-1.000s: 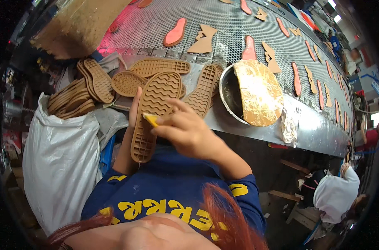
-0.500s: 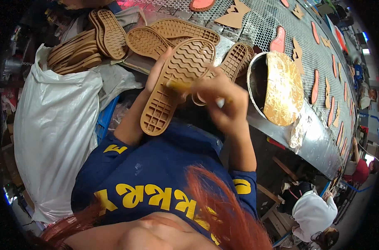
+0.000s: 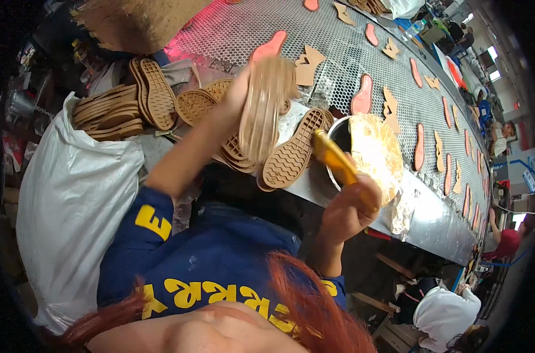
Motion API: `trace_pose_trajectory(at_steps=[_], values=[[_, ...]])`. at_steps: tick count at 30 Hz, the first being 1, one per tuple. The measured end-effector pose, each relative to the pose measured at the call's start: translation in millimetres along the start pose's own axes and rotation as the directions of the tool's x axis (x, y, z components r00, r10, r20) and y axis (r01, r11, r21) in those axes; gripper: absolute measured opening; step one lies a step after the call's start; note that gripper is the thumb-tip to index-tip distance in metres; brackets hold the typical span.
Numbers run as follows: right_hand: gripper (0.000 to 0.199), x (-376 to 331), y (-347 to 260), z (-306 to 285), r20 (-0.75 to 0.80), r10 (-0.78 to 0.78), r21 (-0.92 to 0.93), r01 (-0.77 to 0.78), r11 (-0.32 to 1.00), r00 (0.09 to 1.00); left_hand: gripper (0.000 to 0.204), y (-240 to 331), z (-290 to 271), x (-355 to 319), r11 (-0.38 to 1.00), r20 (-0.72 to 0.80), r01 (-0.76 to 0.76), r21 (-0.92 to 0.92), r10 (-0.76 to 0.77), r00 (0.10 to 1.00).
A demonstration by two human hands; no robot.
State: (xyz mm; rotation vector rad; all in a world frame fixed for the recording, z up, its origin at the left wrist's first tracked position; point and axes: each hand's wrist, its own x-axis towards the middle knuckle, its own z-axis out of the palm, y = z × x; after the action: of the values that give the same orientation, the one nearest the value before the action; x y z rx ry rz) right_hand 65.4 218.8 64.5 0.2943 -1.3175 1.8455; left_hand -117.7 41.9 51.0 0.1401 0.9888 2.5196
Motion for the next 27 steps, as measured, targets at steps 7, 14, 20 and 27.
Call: trace_pose_trajectory(at_steps=[7,14,20,27], values=[[0.027,-5.6,-7.6,-28.9,0.036,0.015,-0.089,-0.011,0.996,0.999,0.052,82.0,-95.7,111.9,0.882,-0.621,-0.447,-0.15,0.268,0.737],[0.017,-6.8,14.0,-60.6,-0.09,0.038,-0.532,-0.08,0.843,0.995,0.054,-1.3,-76.0,-22.0,0.323,0.065,-0.177,0.93,0.328,0.942],[0.014,12.9,35.3,-65.9,0.238,-0.056,-0.94,0.245,0.239,0.97,0.077,1.7,-96.9,-4.7,-0.609,0.053,0.252,0.752,0.437,0.898],[0.017,9.4,62.5,-71.5,0.282,0.113,-0.956,0.27,0.116,0.953,0.072,54.9,-131.2,15.8,-0.601,-0.196,0.213,0.77,0.096,0.976]])
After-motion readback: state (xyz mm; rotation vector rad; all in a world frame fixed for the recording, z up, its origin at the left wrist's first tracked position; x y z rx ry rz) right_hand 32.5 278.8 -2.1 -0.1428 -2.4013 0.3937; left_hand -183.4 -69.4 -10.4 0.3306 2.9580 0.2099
